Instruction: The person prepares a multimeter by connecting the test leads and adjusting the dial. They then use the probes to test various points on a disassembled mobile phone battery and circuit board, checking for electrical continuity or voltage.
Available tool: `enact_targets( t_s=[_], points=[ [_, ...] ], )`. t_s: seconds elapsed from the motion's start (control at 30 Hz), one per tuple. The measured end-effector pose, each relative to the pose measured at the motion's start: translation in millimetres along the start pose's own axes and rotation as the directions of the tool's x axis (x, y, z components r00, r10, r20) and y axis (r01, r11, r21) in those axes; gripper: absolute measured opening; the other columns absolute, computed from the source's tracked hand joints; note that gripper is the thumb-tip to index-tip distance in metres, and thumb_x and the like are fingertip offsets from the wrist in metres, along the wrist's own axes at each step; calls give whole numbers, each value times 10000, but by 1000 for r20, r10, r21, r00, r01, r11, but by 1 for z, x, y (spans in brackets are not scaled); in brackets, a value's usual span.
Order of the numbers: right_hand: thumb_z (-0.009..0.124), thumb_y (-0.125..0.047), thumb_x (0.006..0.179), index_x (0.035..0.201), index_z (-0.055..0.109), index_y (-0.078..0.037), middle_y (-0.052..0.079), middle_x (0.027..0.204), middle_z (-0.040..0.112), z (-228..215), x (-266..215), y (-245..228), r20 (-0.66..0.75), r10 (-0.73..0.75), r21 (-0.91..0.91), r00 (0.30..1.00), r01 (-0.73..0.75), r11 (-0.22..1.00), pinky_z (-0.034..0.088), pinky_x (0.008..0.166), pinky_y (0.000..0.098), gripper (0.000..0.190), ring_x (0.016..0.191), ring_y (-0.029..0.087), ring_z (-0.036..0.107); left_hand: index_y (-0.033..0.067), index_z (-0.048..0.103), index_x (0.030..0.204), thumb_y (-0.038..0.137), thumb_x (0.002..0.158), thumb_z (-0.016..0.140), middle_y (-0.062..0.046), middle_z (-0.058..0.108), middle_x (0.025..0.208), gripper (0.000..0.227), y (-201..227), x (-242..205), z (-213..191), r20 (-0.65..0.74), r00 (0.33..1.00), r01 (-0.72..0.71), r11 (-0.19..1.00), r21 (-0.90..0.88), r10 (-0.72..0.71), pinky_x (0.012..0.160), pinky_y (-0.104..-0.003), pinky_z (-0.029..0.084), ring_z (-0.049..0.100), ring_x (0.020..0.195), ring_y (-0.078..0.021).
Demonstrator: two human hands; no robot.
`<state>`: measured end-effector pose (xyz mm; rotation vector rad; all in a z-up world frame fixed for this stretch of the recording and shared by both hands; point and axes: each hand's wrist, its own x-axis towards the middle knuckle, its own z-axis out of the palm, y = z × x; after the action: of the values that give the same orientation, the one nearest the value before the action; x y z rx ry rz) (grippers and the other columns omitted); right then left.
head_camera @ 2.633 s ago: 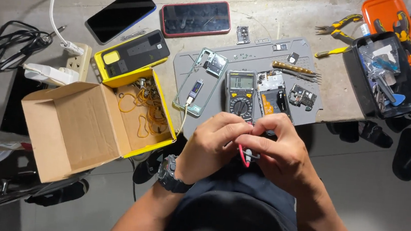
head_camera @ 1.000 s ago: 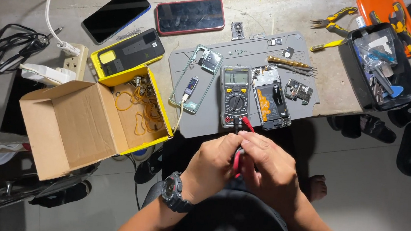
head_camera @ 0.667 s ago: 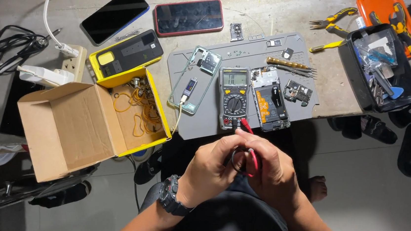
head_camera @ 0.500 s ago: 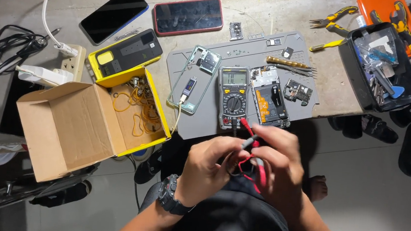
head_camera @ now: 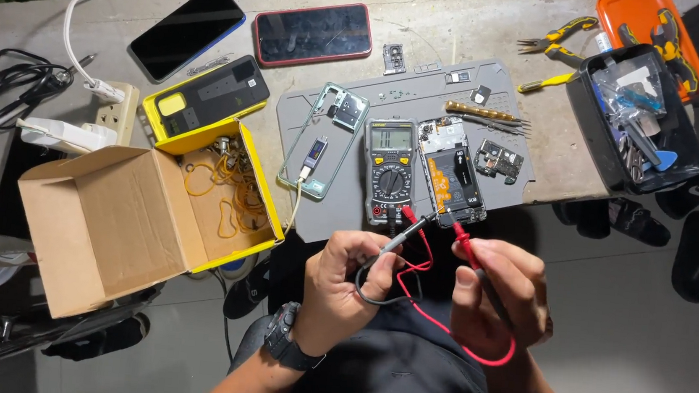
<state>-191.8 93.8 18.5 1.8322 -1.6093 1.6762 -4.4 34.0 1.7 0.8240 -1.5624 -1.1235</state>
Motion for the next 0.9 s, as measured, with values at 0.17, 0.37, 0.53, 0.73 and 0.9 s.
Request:
enact_targets(
  t_s=[0.17, 0.37, 0.53, 0.73, 0.9],
  points=[
    [728, -31, 1123, 1213, 782, -8, 251, 1243, 757, 1, -6, 14, 68, 40, 52, 997, -44, 998, 728, 997, 333, 107, 1019, 269, 865, 82, 764, 1271, 85, 1134, 719, -119, 841, 1096, 144, 14, 7, -5, 26, 999, -18, 998, -56, 19, 856, -278, 724, 904, 914, -203],
    [738, -11, 1114, 1235, 778, -19, 238, 1276, 753, 5, -14, 19, 105, 59, 69, 993, -67, 995, 715, 1040, 347, 128, 1070, 268, 845, 83, 761, 1294, 17, 1140, 714, -146, 823, 1124, 175, 12, 5, -5, -18, 995, -98, 993, -65, 97, 888, -297, 742, 890, 913, -227],
    [744, 27, 1097, 1218, 783, 3, 249, 1259, 755, 5, -11, 15, 80, 51, 84, 996, -57, 995, 716, 1043, 345, 129, 1064, 265, 841, 78, 746, 1317, 9, 1136, 722, -158, 823, 1138, 195, 10, 5, -5, -19, 993, -120, 991, -58, 120, 900, -316, 757, 875, 932, -239],
    [737, -1, 1112, 1236, 776, -16, 245, 1289, 744, 7, -13, 19, 119, 74, 85, 990, -85, 993, 719, 1056, 348, 130, 1079, 272, 854, 79, 749, 1292, 13, 1127, 735, -151, 824, 1114, 178, 9, 5, -3, -35, 992, -125, 991, -54, 123, 896, -310, 746, 881, 923, -232],
    [731, -34, 1123, 1226, 762, -6, 263, 1291, 737, 2, -8, 9, 119, 79, 47, 990, -85, 995, 736, 1026, 352, 111, 1063, 292, 889, 57, 742, 1260, 24, 1133, 716, -163, 819, 1099, 134, 9, 4, 0, -24, 996, -85, 995, -51, 84, 867, -309, 753, 890, 890, -236]
  ],
)
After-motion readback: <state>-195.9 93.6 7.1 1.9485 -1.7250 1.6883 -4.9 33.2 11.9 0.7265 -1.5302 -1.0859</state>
